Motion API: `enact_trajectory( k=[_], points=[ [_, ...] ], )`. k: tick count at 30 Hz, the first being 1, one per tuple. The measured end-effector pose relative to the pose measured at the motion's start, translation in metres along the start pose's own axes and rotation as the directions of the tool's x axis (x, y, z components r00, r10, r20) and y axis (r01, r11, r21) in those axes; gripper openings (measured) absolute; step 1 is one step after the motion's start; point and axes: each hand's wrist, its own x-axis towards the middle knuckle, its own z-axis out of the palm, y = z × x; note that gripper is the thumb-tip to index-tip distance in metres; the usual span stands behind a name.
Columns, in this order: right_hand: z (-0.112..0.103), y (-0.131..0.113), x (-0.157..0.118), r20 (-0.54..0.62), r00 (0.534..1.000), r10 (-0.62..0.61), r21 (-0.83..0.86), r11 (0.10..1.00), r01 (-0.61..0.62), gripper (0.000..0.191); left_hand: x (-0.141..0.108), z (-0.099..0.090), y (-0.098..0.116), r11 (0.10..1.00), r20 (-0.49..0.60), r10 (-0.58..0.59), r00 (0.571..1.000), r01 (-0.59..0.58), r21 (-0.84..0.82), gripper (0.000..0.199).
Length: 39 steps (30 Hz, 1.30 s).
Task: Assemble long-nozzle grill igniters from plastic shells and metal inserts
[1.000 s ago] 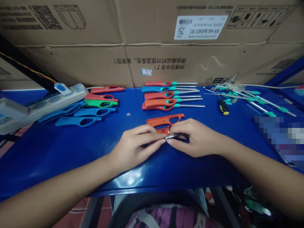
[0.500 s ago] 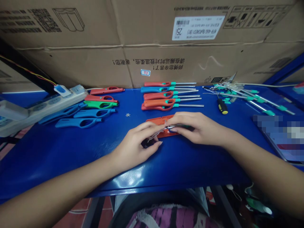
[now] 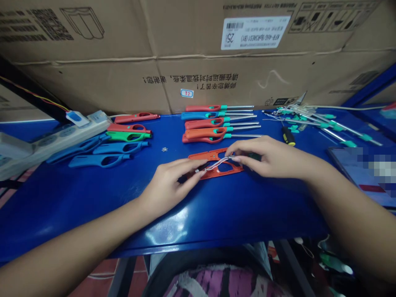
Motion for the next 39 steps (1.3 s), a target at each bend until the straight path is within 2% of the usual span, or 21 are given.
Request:
enact_trajectory(
  k=[3,7,10,20,31,35,39],
  points=[
    [-0.003,-0.001,-0.002,0.123,0.992,0.037,0.058,0.997,-0.044,0.022,0.001,0.001,-0.003,1.0,0.026,0.014,1.0,-0.014,0.005,0.024],
    [-0.005,-0.005,-0.003,0.305,0.952,0.008,0.214,0.974,-0.076,0.024,0.003,0.001,-0.006,0.997,0.04,0.07,0.997,-0.07,0.013,0.021],
    [-0.006,-0.006,-0.003,0.36,0.933,0.009,0.265,0.958,-0.112,0.024,0.005,0.002,-0.008,0.995,0.079,0.093,0.992,-0.097,0.04,0.02],
    [-0.008,-0.003,-0.003,0.367,0.928,0.069,0.233,0.959,-0.163,0.023,0.007,0.006,-0.011,0.992,0.194,0.11,0.975,-0.12,0.041,0.021],
    [0.003,-0.01,0.003,0.365,0.927,0.083,0.234,0.956,-0.177,0.025,0.009,-0.013,-0.017,0.976,0.338,0.141,0.931,-0.188,0.109,0.02],
    [0.006,-0.014,0.004,0.322,0.942,0.091,0.232,0.957,-0.172,0.026,0.011,-0.017,-0.019,0.968,0.307,0.165,0.937,-0.213,0.129,0.02],
    [0.001,-0.013,0.002,0.288,0.954,0.087,0.212,0.965,-0.152,0.025,0.009,-0.012,-0.015,0.99,0.172,0.126,0.977,-0.136,0.047,0.022]
  ],
)
